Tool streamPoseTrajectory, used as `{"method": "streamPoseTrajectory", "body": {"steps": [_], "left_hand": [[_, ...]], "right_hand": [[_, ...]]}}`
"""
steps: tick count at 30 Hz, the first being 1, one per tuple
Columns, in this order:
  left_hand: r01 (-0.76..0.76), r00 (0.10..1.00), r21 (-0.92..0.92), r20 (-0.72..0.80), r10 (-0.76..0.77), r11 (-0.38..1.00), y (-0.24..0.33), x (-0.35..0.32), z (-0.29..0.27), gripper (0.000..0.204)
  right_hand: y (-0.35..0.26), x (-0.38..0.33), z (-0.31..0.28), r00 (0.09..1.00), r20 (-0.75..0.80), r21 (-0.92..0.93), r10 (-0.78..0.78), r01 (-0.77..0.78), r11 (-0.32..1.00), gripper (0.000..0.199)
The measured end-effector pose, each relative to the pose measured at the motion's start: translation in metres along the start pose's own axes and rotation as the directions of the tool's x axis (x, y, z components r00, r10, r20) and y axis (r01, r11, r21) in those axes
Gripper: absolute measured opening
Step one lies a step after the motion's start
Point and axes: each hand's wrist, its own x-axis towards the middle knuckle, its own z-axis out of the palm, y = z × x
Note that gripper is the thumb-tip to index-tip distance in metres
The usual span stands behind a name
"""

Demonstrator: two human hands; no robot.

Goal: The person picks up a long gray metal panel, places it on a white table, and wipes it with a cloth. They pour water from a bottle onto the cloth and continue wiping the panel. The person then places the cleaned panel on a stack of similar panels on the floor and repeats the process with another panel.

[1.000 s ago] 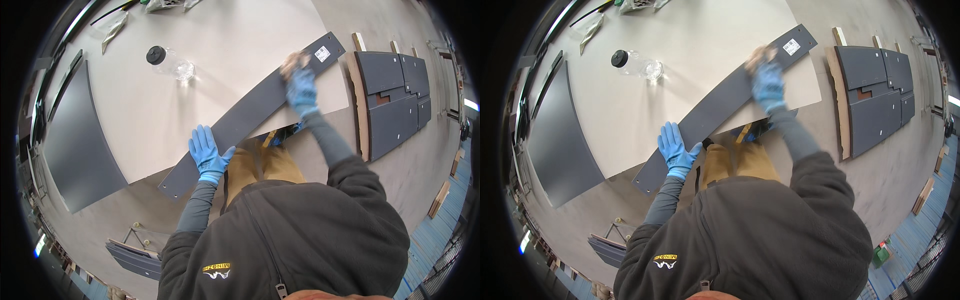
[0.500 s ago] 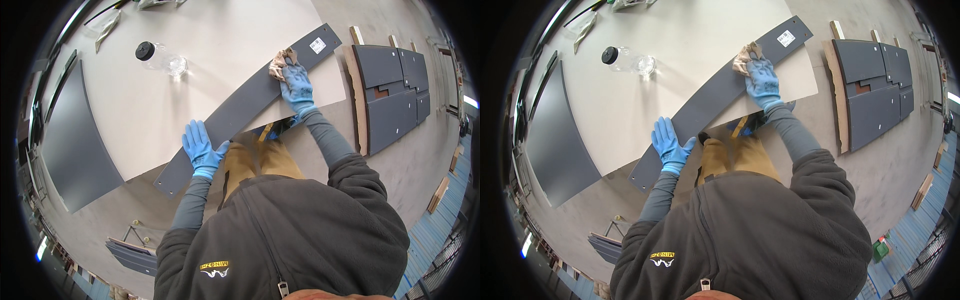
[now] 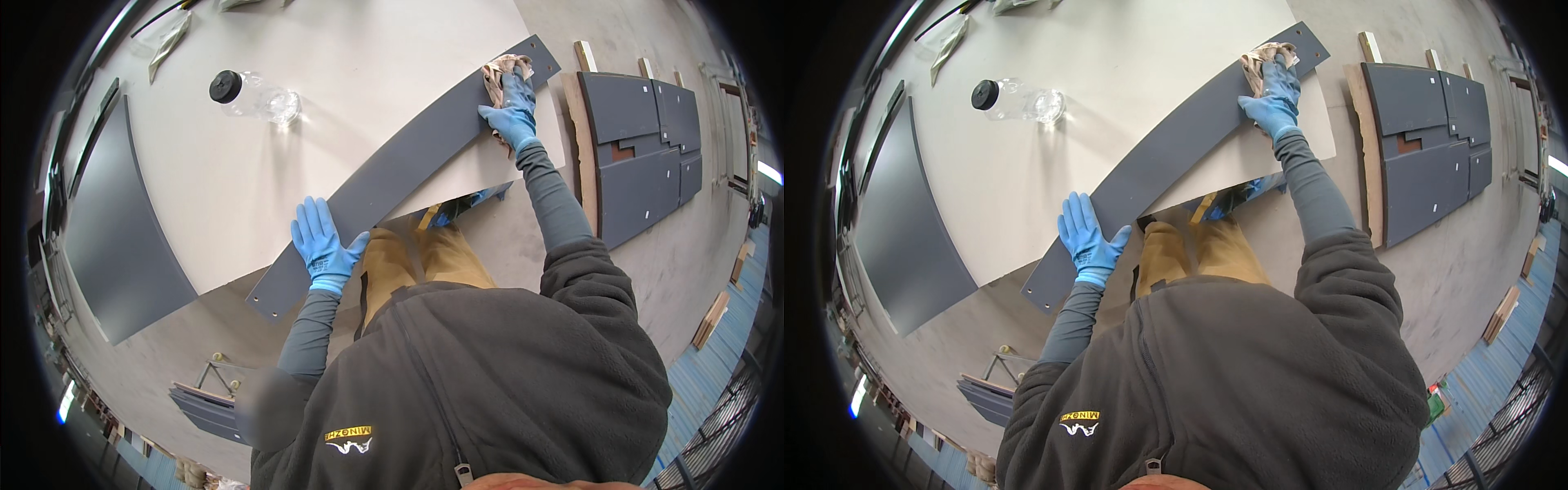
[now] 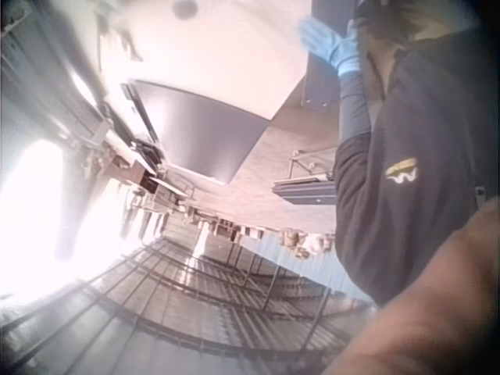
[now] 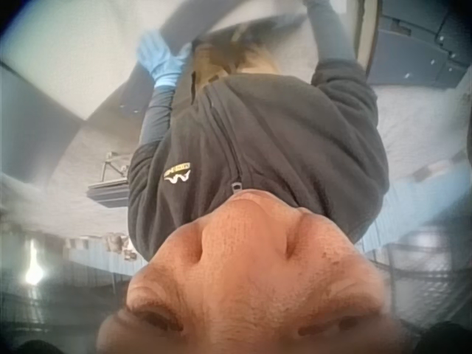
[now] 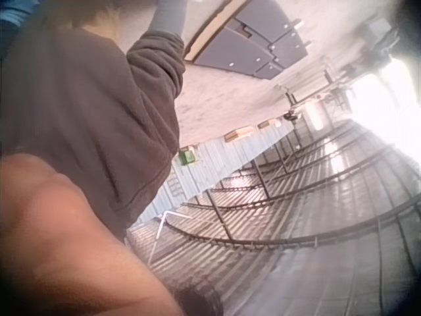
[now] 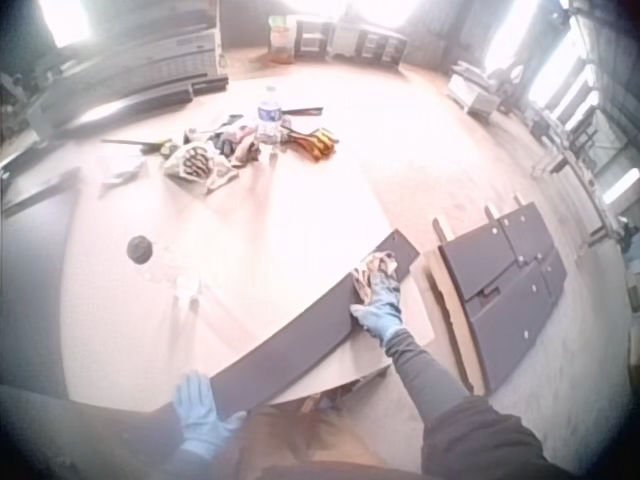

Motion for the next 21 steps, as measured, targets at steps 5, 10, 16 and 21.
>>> {"method": "streamPoseTrajectory", "body": {"steps": [5,10,16,21], "left_hand": [[-0.005,1.000,0.031,0.003,0.005,1.000,-0.001,0.002,0.002,0.119],[-0.002,1.000,0.025,0.002,0.002,1.000,-0.001,0.002,0.002,0.119],[-0.001,1.000,0.044,0.004,0.001,0.999,-0.001,0.002,0.001,0.120],[-0.004,1.000,0.036,0.010,0.004,0.999,-0.001,0.001,0.002,0.119]], "right_hand": [[0.008,0.011,-0.001,0.995,0.081,0.152,0.056,-0.068,0.986,0.099],[0.005,0.009,0.005,0.996,0.043,0.118,0.081,-0.085,0.989,0.098],[-0.012,0.008,-0.009,0.999,-0.035,0.028,0.021,-0.020,0.999,0.092],[-0.022,0.009,-0.014,0.996,-0.061,0.006,0.065,-0.065,0.998,0.092]]}}
